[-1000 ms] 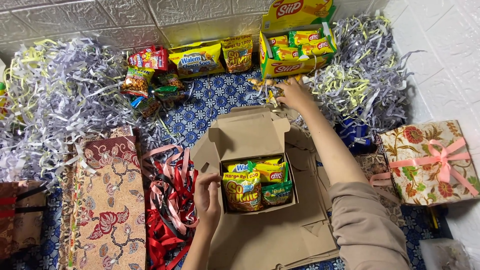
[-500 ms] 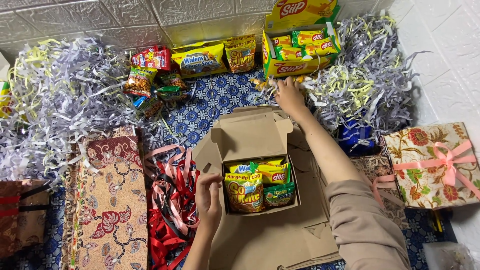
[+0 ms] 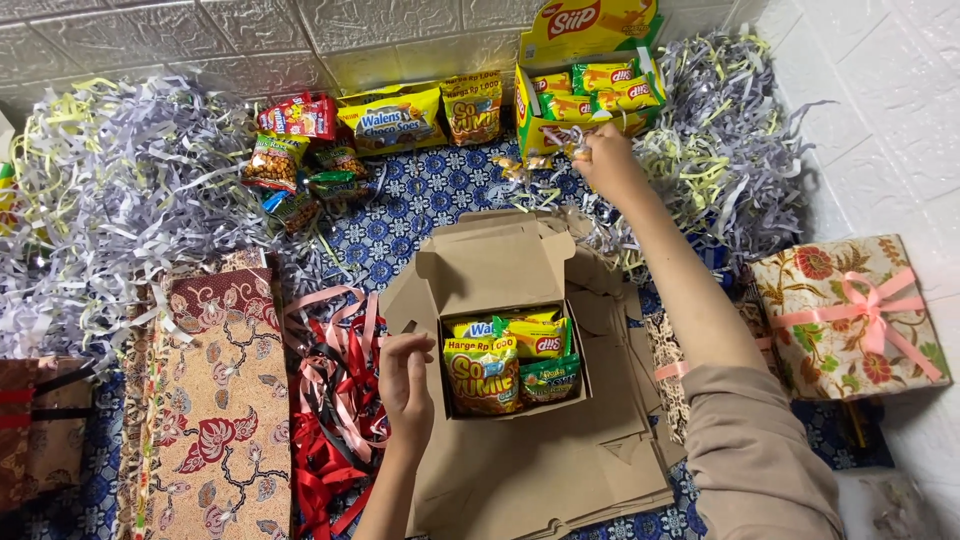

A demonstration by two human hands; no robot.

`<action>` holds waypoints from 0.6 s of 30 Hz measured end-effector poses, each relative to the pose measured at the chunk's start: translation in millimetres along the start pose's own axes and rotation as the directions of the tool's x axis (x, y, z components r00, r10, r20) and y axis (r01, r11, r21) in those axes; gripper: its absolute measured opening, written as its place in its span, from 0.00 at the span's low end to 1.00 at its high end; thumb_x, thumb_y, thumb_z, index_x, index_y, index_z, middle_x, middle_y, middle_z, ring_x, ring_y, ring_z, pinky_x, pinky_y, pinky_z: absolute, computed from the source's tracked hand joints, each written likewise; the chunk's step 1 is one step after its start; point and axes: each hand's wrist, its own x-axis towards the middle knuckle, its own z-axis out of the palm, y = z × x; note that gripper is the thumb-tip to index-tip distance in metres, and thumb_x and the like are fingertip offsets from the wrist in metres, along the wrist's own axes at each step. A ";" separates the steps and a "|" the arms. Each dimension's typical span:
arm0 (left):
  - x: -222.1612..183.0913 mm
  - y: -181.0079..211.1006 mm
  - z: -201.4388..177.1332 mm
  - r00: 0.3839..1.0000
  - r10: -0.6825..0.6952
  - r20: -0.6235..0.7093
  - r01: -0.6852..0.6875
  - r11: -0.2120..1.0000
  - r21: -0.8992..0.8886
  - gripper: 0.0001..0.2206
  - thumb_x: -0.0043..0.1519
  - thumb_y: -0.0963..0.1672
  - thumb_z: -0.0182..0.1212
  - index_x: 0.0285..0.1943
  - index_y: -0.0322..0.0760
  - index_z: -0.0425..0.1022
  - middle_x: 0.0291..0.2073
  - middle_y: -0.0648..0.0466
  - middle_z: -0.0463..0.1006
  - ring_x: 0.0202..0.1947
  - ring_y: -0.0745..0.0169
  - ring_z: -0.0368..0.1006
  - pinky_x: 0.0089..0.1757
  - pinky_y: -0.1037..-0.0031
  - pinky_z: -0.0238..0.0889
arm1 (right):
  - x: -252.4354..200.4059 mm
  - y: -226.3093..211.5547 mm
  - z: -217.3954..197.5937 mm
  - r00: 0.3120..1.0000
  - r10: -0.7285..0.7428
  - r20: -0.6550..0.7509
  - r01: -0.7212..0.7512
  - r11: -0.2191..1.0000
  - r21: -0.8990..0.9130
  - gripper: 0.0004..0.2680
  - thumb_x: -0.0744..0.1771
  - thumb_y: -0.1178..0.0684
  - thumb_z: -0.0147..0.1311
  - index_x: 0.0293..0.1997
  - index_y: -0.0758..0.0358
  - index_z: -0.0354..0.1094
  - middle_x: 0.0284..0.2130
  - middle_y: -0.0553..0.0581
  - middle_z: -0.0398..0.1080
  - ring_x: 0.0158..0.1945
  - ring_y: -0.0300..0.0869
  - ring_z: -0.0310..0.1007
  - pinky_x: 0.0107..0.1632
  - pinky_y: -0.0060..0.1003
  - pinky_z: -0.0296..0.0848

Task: Packing a gift box with shredded paper filler, various snack packets, and a smaller decorative box.

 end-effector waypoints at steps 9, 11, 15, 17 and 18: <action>76.2 39.8 48.5 0.898 -0.017 0.441 -0.099 0.966 0.240 0.08 0.63 0.41 0.54 0.49 0.38 0.68 0.41 0.50 0.71 0.30 0.57 0.73 0.33 0.71 0.67 | -75.4 -42.4 -67.2 0.972 -0.233 -0.033 0.233 0.972 -0.004 0.08 0.64 0.55 0.55 0.37 0.74 0.69 0.46 0.66 0.64 0.48 0.62 0.69 0.44 0.44 0.73; 98.3 40.2 76.5 0.872 0.044 0.487 -0.154 0.970 0.187 0.15 0.62 0.39 0.55 0.57 0.39 0.62 0.48 0.46 0.66 0.31 0.52 0.74 0.34 0.68 0.68 | -99.1 -64.6 -85.0 0.968 -0.252 0.003 0.252 0.968 0.014 0.08 0.64 0.57 0.54 0.38 0.75 0.69 0.46 0.67 0.64 0.48 0.63 0.68 0.45 0.45 0.73; 132.9 48.9 136.9 0.761 0.192 0.619 -0.331 0.937 0.116 0.32 0.58 0.35 0.58 0.70 0.36 0.46 0.57 0.32 0.58 0.38 0.33 0.75 0.39 0.50 0.72 | -131.7 -73.6 -99.0 0.958 -0.281 0.062 0.283 0.958 -0.039 0.08 0.64 0.58 0.52 0.41 0.73 0.69 0.50 0.65 0.62 0.50 0.62 0.68 0.45 0.46 0.74; 142.6 19.0 165.5 0.726 0.201 0.657 -0.388 0.909 0.150 0.27 0.58 0.36 0.58 0.67 0.38 0.53 0.52 0.37 0.64 0.36 0.37 0.76 0.36 0.56 0.72 | -139.8 -68.0 -106.3 0.955 -0.291 0.056 0.294 0.953 -0.073 0.07 0.65 0.58 0.50 0.41 0.74 0.69 0.50 0.65 0.62 0.49 0.63 0.68 0.44 0.46 0.74; 146.9 3.8 181.4 0.693 0.202 0.692 -0.442 0.877 0.187 0.23 0.58 0.36 0.58 0.63 0.39 0.60 0.46 0.43 0.69 0.35 0.40 0.77 0.34 0.62 0.73 | -144.3 -63.8 -109.8 0.951 -0.305 0.055 0.309 0.946 -0.103 0.07 0.65 0.59 0.48 0.42 0.74 0.69 0.50 0.66 0.62 0.49 0.63 0.68 0.43 0.45 0.74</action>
